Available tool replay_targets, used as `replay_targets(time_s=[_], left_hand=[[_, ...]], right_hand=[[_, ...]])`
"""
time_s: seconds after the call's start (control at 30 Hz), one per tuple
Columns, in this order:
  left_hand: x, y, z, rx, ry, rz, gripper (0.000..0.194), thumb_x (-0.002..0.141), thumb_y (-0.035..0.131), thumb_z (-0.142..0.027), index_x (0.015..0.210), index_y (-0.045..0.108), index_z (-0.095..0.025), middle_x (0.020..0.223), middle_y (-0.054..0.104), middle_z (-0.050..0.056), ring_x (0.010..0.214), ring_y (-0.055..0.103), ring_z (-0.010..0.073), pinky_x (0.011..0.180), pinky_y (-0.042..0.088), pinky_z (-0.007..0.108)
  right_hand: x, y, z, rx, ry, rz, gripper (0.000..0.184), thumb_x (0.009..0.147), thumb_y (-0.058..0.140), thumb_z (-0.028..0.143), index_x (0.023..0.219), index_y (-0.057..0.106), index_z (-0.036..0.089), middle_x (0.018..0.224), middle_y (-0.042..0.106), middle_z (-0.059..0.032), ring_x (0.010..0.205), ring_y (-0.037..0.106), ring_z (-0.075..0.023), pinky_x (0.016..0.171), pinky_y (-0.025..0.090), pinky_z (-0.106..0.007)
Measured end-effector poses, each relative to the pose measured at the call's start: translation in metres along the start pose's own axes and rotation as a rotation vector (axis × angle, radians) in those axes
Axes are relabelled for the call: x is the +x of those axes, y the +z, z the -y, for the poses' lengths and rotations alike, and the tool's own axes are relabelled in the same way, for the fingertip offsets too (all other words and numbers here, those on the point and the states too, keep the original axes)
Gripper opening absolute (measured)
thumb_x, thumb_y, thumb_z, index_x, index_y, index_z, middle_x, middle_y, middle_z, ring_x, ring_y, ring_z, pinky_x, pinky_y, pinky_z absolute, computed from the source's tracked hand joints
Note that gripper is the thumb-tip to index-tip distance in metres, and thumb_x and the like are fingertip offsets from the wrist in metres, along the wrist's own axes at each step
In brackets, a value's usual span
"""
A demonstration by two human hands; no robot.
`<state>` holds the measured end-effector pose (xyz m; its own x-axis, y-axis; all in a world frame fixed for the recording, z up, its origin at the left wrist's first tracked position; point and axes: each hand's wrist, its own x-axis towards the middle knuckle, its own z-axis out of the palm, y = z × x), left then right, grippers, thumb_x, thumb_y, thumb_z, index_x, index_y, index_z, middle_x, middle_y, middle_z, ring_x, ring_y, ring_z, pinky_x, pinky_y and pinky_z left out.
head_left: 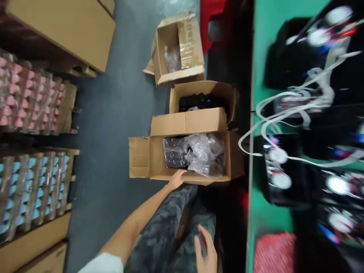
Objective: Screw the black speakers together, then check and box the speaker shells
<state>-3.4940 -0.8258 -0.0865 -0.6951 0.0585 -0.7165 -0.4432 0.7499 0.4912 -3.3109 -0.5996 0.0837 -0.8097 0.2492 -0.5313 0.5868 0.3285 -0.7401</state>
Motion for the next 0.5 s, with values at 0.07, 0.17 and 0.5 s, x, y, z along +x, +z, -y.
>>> replay_targets(time_s=[0.07, 0.17, 0.5], left_hand=[[0.069, 0.006, 0.029, -0.028, 0.007, -0.065, 0.038, 0.103, 0.069, -0.038, 0.136, 0.065, -0.02, 0.145, 0.063, 0.012, 0.129, 0.064, 0.0292, 0.11, 0.055, 0.055], [0.15, 0.02, 0.078, -0.061, 0.035, -0.112, 0.04, 0.103, 0.069, -0.038, 0.138, 0.064, -0.02, 0.145, 0.063, 0.012, 0.129, 0.063, 0.0298, 0.11, 0.054, 0.056], [0.295, 0.076, 0.165, -0.276, 0.093, -0.077, 0.037, 0.102, 0.07, -0.035, 0.136, 0.066, -0.021, 0.149, 0.061, 0.012, 0.138, 0.058, 0.0308, 0.118, 0.047, 0.058]], right_hand=[[0.094, 0.058, 0.001, -0.31, -0.152, 0.145, 0.051, 0.106, 0.043, 0.05, 0.135, 0.071, 0.019, 0.132, 0.074, -0.015, 0.117, 0.076, -0.0286, 0.097, 0.068, -0.041], [0.265, 0.139, 0.001, -0.668, -0.283, 0.313, 0.053, 0.106, 0.049, 0.04, 0.152, 0.058, 0.013, 0.155, 0.056, -0.0199, 0.146, 0.055, -0.0302, 0.122, 0.049, -0.05], [0.466, 0.183, -0.15, -1.174, -0.094, 0.603, 0.043, 0.097, 0.075, 0.025, 0.138, 0.068, 0.015, 0.145, 0.063, -0.0182, 0.135, 0.061, -0.0342, 0.113, 0.05, -0.06]])
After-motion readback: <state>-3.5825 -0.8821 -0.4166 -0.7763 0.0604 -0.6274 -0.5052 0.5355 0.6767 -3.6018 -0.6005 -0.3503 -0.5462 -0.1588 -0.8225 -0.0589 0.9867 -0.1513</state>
